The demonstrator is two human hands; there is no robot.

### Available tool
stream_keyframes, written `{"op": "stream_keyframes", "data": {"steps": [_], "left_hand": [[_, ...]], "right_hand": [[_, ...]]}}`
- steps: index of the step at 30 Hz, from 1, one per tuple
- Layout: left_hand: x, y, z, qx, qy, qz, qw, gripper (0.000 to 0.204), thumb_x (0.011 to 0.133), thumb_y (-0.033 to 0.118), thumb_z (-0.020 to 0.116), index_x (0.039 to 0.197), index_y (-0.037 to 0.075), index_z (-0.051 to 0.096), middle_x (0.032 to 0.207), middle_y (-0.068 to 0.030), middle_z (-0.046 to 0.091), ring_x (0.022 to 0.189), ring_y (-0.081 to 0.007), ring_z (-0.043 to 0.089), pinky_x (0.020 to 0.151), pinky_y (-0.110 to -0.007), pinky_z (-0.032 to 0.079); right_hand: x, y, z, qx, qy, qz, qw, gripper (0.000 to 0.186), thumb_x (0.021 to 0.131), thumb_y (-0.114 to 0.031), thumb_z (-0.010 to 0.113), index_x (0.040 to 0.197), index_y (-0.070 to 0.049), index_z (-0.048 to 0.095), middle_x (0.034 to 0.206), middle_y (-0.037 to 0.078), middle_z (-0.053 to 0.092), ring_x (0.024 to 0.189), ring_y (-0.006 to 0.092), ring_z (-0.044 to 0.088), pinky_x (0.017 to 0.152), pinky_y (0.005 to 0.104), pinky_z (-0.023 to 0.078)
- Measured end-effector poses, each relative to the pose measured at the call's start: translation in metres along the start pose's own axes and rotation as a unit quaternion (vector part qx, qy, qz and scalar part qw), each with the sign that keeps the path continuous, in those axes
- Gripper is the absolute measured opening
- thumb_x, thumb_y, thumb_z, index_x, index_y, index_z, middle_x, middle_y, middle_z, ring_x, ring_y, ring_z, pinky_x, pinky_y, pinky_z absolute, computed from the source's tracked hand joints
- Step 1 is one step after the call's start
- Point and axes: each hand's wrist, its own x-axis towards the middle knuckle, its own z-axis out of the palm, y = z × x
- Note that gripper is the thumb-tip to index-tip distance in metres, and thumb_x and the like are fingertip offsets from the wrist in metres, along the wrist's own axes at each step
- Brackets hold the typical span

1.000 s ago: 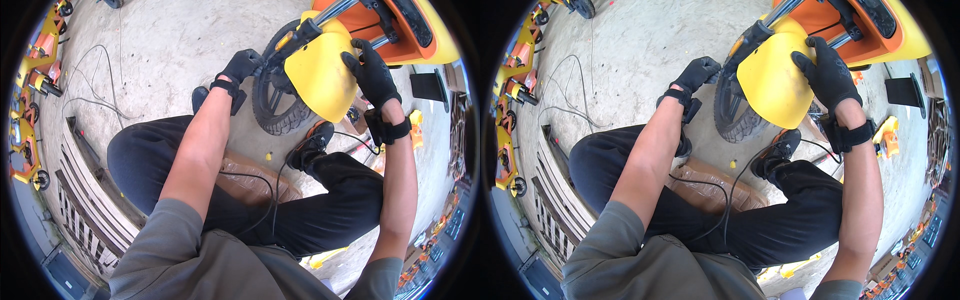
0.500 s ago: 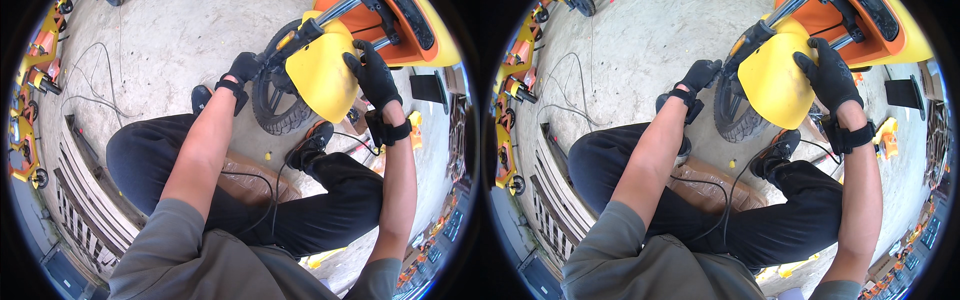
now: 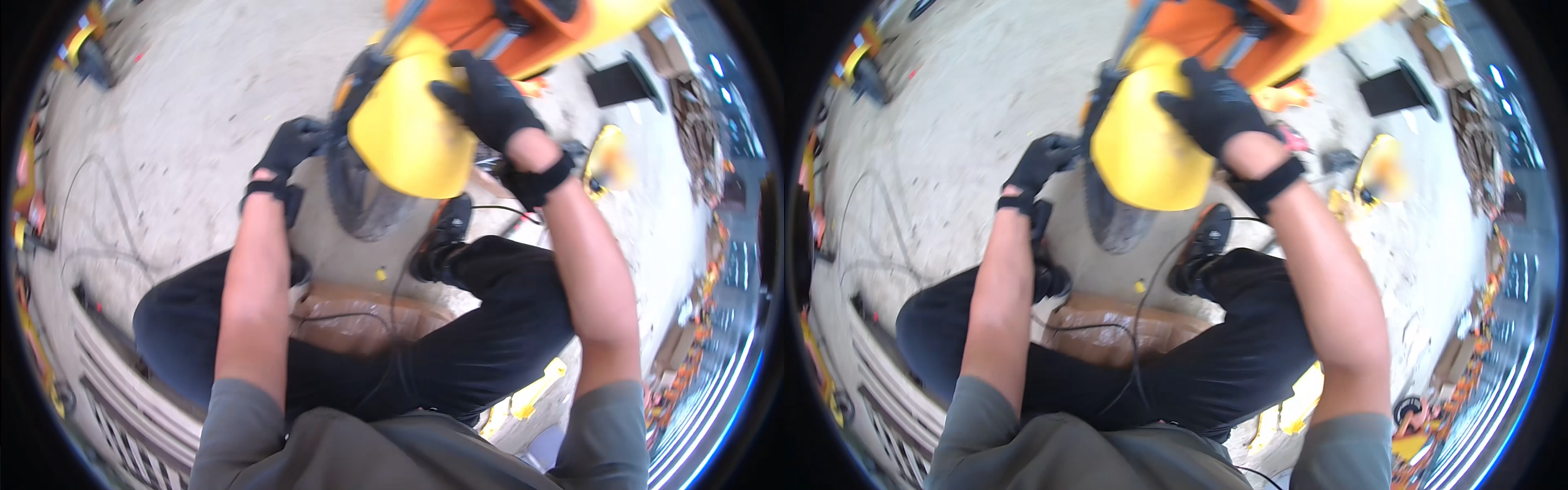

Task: The person works on the front wheel and body panels of a yellow motorcycle. They use a hammer and a T-handle socket wrench to adjust and secure parts.

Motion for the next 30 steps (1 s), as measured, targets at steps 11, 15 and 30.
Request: {"op": "stream_keyframes", "data": {"steps": [11,15,30], "left_hand": [[0.005,-0.010,0.024,-0.117,0.085,-0.114,0.983,0.015,0.085,0.016,0.050,0.085,0.004,0.058,0.063,-0.0016,0.048,0.044,-0.0086,0.042,0.038,-0.023,0.036],[0.006,-0.061,-0.002,-0.104,0.158,-0.158,0.969,0.021,0.087,0.016,0.044,0.089,0.003,0.060,0.058,-0.0012,0.045,0.039,-0.0107,0.038,0.034,-0.024,0.031],[-0.038,0.206,-0.016,-0.039,-0.007,0.057,0.998,0.027,0.088,0.025,0.055,0.101,0.001,0.058,0.079,-0.0012,0.057,0.062,-0.0083,0.052,0.059,-0.022,0.044]], "right_hand": [[-0.010,-0.020,-0.016,-0.009,-0.069,0.079,0.994,0.049,0.082,-0.039,0.056,0.116,-0.004,0.047,0.112,0.021,0.052,0.105,0.0359,0.051,0.088,0.0437,0.042],[-0.012,-0.027,-0.018,0.008,-0.048,0.083,0.995,0.046,0.082,-0.038,0.056,0.114,-0.006,0.049,0.110,0.021,0.053,0.103,0.0364,0.053,0.085,0.0443,0.044],[-0.011,-0.040,-0.023,0.103,0.056,-0.005,0.993,0.031,0.079,-0.030,0.061,0.096,-0.005,0.055,0.101,0.018,0.058,0.094,0.0327,0.057,0.078,0.0423,0.047]]}}
